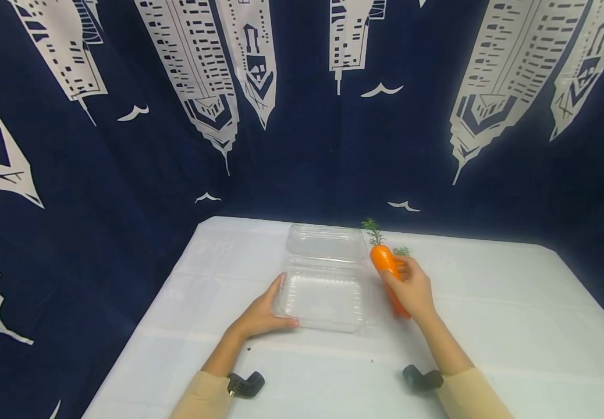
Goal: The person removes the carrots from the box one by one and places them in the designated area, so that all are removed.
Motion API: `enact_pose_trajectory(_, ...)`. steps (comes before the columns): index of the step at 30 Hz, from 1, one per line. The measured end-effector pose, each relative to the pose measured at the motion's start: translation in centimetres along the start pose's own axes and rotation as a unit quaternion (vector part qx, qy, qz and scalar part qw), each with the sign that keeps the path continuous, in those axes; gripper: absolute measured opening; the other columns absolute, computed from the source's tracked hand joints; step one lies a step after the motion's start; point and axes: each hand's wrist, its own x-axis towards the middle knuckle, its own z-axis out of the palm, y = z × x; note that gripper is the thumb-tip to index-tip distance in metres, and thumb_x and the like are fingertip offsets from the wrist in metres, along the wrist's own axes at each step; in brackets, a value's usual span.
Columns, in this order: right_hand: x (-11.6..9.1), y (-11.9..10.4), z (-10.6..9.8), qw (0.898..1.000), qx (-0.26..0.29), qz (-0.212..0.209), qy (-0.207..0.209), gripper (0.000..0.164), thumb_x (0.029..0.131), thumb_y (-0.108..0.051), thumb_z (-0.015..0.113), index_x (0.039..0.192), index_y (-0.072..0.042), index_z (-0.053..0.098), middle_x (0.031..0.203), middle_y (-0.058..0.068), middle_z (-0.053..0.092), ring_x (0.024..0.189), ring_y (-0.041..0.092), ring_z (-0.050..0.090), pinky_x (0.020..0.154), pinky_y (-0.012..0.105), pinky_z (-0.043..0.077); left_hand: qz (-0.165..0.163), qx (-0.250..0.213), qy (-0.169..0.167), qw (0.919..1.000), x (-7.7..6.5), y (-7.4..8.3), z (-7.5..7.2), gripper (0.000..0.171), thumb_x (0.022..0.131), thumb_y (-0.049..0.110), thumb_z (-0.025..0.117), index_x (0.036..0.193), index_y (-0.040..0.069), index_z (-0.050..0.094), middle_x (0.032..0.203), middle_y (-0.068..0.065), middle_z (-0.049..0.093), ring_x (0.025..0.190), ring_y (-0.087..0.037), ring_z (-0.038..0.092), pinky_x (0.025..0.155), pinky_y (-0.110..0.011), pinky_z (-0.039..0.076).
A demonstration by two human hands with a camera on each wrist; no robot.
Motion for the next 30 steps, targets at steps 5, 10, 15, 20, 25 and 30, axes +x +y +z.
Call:
enact_pose_trajectory(5, -0.1, 0.7, -1.1, 1.0, -0.017, 0.017, 0.004, 0.052, 0.093, -0.026, 0.064, 0.135, -0.001, 0.048, 0.118, 0.027, 0.059, 0.103, 0.039, 0.058, 0.087, 0.047, 0.053, -0.001, 0.001, 0.0, 1.0, 0.0, -0.1, 0.1, 0.125, 0.065, 0.049, 0.087, 0.158, 0.017, 0.011, 0.158, -0.018, 0.021, 0.139, -0.043, 0.029, 0.108, -0.061, 0.029)
enact_pose_trajectory(10, -0.1, 1.7, -2.1, 0.999, -0.032, 0.019, 0.017, 0.052, 0.093, -0.028, 0.064, 0.134, -0.001, 0.049, 0.113, 0.026, 0.061, 0.098, 0.037, 0.06, 0.074, 0.028, 0.052, 0.002, 0.0, 0.0, 1.0, 0.0, -0.1, 0.1, 0.123, 0.066, 0.048, 0.087, 0.158, 0.016, 0.012, 0.158, -0.019, 0.022, 0.139, -0.043, 0.03, 0.108, -0.062, 0.029)
enact_pose_trajectory(15, -0.1, 2.6, -3.1, 0.999, -0.028, 0.03, 0.03, 0.051, 0.094, -0.025, 0.062, 0.136, 0.0, 0.048, 0.113, 0.026, 0.061, 0.095, 0.035, 0.062, 0.067, 0.018, 0.049, 0.002, 0.001, -0.001, 1.0, 0.0, -0.1, 0.1, 0.124, 0.065, 0.048, 0.088, 0.158, 0.016, 0.012, 0.158, -0.019, 0.022, 0.139, -0.043, 0.03, 0.108, -0.062, 0.029)
enact_pose_trajectory(20, 0.1, 3.4, -3.9, 0.997, -0.034, 0.048, 0.041, 0.053, 0.095, -0.027, 0.061, 0.137, 0.001, 0.046, 0.116, 0.028, 0.059, 0.098, 0.037, 0.06, 0.068, 0.02, 0.049, -0.003, 0.003, 0.0, 1.0, 0.0, 0.0, 0.0, 0.125, 0.064, 0.049, 0.088, 0.158, 0.016, 0.012, 0.159, -0.017, 0.021, 0.14, -0.043, 0.029, 0.109, -0.061, 0.028)
enact_pose_trajectory(25, 0.1, 4.1, -4.7, 0.996, -0.041, 0.067, 0.049, 0.054, 0.095, -0.029, 0.059, 0.138, 0.002, 0.045, 0.119, 0.029, 0.058, 0.102, 0.039, 0.059, 0.075, 0.03, 0.054, -0.007, 0.005, 0.001, 1.0, 0.0, 0.0, -0.1, 0.125, 0.064, 0.05, 0.087, 0.158, 0.017, 0.012, 0.159, -0.016, 0.02, 0.14, -0.042, 0.028, 0.109, -0.061, 0.028)
enact_pose_trajectory(30, 0.0, 4.9, -5.6, 0.993, -0.051, 0.09, 0.057, 0.057, 0.096, -0.033, 0.056, 0.138, 0.003, 0.043, 0.118, 0.029, 0.057, 0.1, 0.039, 0.059, 0.073, 0.029, 0.053, -0.008, 0.0, -0.001, 1.0, 0.0, 0.0, 0.0, 0.125, 0.065, 0.05, 0.087, 0.158, 0.018, 0.012, 0.159, -0.017, 0.02, 0.14, -0.042, 0.028, 0.109, -0.062, 0.028)
